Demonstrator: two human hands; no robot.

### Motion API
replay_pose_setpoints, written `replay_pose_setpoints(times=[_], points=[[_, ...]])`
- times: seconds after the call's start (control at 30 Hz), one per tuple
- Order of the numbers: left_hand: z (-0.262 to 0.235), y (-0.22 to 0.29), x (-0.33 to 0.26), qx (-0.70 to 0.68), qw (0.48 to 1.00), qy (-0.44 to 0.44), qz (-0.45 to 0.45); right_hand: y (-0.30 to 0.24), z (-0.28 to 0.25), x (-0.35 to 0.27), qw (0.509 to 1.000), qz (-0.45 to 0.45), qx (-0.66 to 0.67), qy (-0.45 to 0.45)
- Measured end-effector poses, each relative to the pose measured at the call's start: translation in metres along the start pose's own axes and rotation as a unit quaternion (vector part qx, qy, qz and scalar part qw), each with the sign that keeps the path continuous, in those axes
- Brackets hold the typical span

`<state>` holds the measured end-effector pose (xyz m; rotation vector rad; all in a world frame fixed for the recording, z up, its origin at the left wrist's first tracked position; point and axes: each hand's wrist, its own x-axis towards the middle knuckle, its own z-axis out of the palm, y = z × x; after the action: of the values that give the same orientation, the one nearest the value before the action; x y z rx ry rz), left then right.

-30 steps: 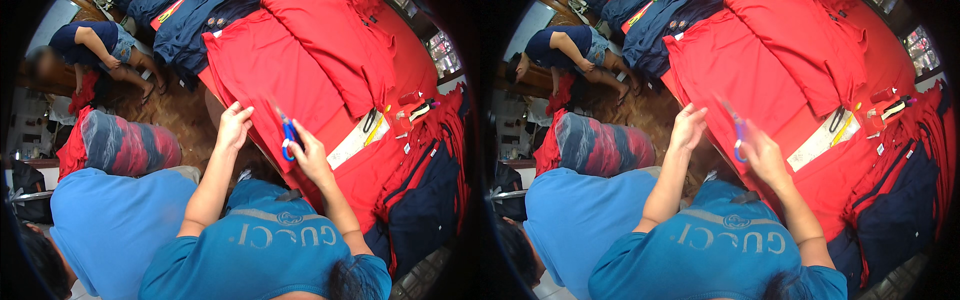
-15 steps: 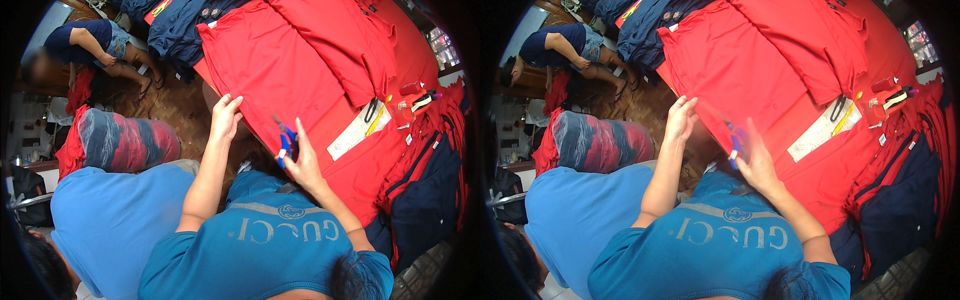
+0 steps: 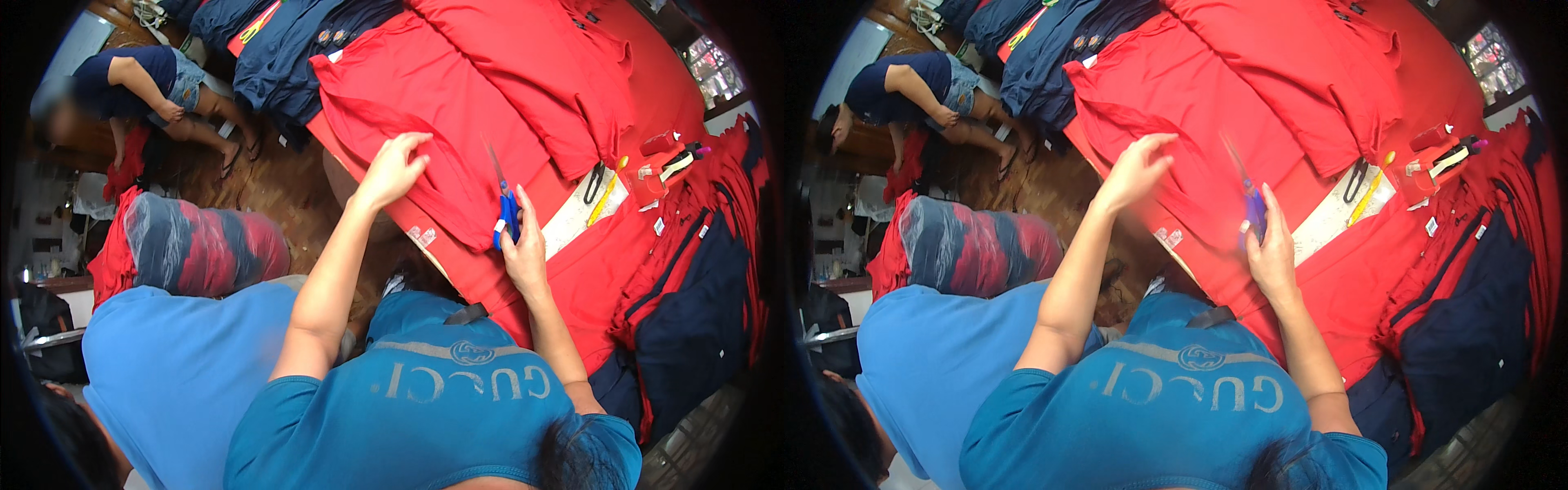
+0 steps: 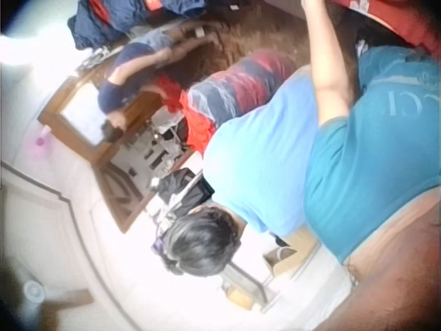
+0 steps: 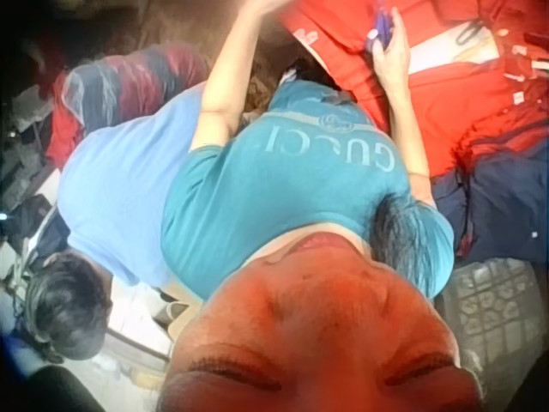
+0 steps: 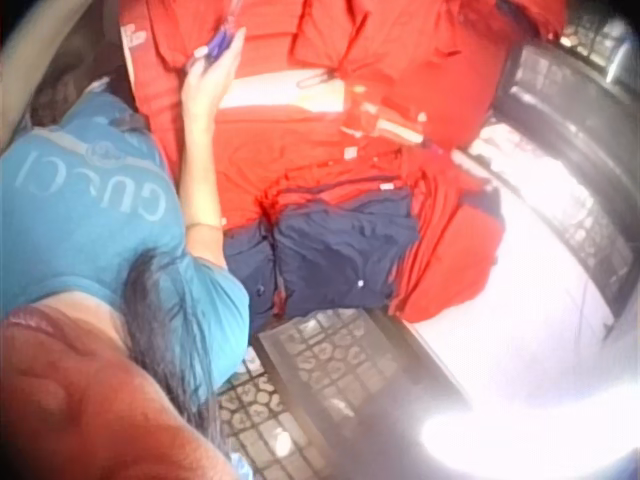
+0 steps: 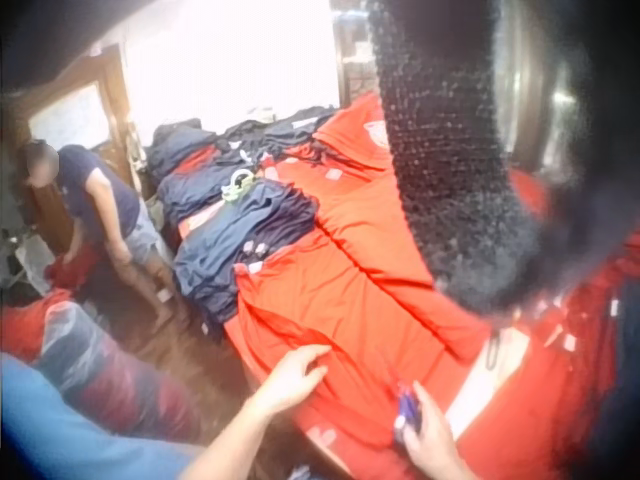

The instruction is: The person uses blue-handled scissors to cut tags off a stack of red t-shirts on a table. They repeatedly pick up shirts, cut the tags, and place them in a pile. Later, they handle a notepad and pen, appearing to write on it.

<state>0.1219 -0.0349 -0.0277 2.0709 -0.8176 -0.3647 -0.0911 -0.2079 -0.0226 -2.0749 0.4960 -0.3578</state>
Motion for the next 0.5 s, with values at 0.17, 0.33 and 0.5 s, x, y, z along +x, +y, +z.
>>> replay_pose_setpoints(times=[0.17,0.33,0.5], points=[[0.032,0.012,-0.030,0.195,0.980,-0.002,0.038,-0.003,-0.001,0.000,1.000,0.000,-0.019,-0.016],[0.033,0.016,-0.034,0.215,0.976,-0.036,-0.002,-0.004,0.000,0.007,0.998,-0.035,-0.053,-0.014],[0.044,0.026,-0.030,0.206,0.978,0.024,-0.027,0.000,0.000,0.012,0.998,-0.042,-0.047,-0.022]])
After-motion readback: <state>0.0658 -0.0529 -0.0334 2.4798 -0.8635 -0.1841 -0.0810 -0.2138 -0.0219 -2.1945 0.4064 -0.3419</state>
